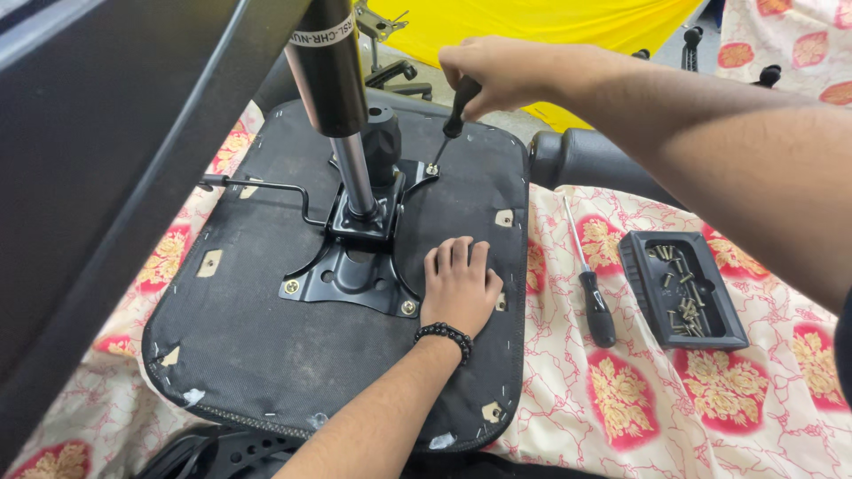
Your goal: The person attaches a black plastic footrest to the underside of an office chair seat using a screwdriver and screws. They align the footrest, insert screws, and tighten them to secure the part to the chair.
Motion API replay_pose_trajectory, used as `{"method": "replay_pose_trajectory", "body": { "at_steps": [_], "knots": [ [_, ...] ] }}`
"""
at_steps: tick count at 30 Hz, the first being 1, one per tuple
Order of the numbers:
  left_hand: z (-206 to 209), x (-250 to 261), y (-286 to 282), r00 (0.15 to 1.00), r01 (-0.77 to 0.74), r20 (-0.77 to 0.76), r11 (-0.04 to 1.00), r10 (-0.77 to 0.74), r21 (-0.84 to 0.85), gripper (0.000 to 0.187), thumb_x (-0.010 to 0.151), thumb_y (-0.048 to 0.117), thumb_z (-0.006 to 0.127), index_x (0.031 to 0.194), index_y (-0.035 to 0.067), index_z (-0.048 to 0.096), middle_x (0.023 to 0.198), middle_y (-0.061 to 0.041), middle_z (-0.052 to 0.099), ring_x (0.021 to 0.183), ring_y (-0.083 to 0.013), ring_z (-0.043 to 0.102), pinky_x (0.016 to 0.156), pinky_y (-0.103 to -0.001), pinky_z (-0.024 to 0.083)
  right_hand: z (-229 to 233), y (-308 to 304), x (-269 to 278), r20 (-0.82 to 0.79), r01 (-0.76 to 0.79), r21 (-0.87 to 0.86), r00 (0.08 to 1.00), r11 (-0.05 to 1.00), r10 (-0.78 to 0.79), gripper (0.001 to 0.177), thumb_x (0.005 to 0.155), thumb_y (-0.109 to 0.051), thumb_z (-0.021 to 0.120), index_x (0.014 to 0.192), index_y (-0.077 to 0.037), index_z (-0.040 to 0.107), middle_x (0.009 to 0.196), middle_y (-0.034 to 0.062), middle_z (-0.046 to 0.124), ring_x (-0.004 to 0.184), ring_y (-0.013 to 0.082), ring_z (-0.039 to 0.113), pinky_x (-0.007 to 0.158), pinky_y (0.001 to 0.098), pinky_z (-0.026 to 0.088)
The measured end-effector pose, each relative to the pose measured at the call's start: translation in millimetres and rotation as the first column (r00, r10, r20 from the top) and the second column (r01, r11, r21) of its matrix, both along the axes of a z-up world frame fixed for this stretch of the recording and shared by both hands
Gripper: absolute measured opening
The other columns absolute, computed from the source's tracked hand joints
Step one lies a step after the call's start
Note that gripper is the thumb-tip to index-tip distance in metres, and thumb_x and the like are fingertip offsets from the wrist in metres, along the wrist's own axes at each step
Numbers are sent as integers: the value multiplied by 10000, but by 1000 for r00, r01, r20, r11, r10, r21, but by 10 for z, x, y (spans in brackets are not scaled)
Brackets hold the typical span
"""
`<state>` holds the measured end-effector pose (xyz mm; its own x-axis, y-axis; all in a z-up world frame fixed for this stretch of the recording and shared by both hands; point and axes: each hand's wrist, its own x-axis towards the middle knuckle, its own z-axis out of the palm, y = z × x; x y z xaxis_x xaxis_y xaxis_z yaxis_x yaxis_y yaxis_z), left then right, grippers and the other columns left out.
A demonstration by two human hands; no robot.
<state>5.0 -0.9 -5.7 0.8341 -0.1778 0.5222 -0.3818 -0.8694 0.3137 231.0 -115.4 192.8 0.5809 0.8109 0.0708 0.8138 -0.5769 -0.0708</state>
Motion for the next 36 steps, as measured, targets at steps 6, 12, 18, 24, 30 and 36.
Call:
{"method": "replay_pose_trajectory", "body": {
  "at_steps": [6, 12, 18, 24, 30, 36],
  "knots": [
    [-6, 6, -19, 1000, -18, -1, 1000, 18, 0, 383, 861, 270, 644, 1198, 92, 601, 1243, -105, 551, 1257, -294, 491, 1100, -491, 364, -88, 127, 139, 90, -5, 43, 996, 999, 1, 398, 766, -221, 883, 975, -14, 615, 877, 184, 687, 848, 392, 668, 708, 486, 514],
    [-10, 0, -7, 999, -4, -46, 1000, 4, 0, 369, 886, 283, 640, 1206, 104, 598, 1262, -97, 544, 1285, -290, 477, 1122, -484, 353, -18, 228, 71, -170, 384, 29, 912, 923, -374, 412, 860, -266, 835, 991, 46, 600, 747, 150, 675, 528, 239, 677, 491, 384, 544],
    [15, -6, -6, 998, 1, -56, 999, -3, -34, 382, 866, 282, 654, 1196, 97, 605, 1263, -103, 544, 1281, -295, 467, 1115, -490, 341, 175, 126, 75, -129, 303, -141, 938, 943, -321, 581, 768, -261, 907, 1170, -51, 543, 988, 156, 571, 784, 322, 691, 628, 430, 576],
    [52, -12, 20, 998, 30, -56, 998, -32, -46, 386, 858, 258, 658, 1195, 77, 608, 1265, -118, 546, 1282, -294, 468, 1106, -486, 348, 157, -152, 110, -2, -72, -71, 997, 995, 72, 349, 833, -275, 802, 1066, -71, 641, 962, 156, 683, 896, 379, 672, 772, 494, 512],
    [60, -17, 51, 997, 59, -45, 995, -63, -76, 394, 855, 247, 657, 1195, 55, 608, 1274, -140, 548, 1287, -304, 466, 1104, -491, 347, 63, -95, 179, 64, -94, -52, 993, 994, 98, 345, 850, -337, 779, 1026, -65, 660, 949, 173, 693, 910, 397, 666, 774, 492, 517],
    [67, -10, 68, 994, 78, -68, 992, -85, -96, 399, 856, 249, 654, 1200, 52, 609, 1284, -151, 548, 1285, -309, 464, 1102, -502, 338, -13, 86, 239, 60, 301, -152, 954, 941, -295, 419, 908, -474, 741, 1046, -82, 687, 927, 179, 731, 925, 393, 692, 825, 496, 533]
  ]
}}
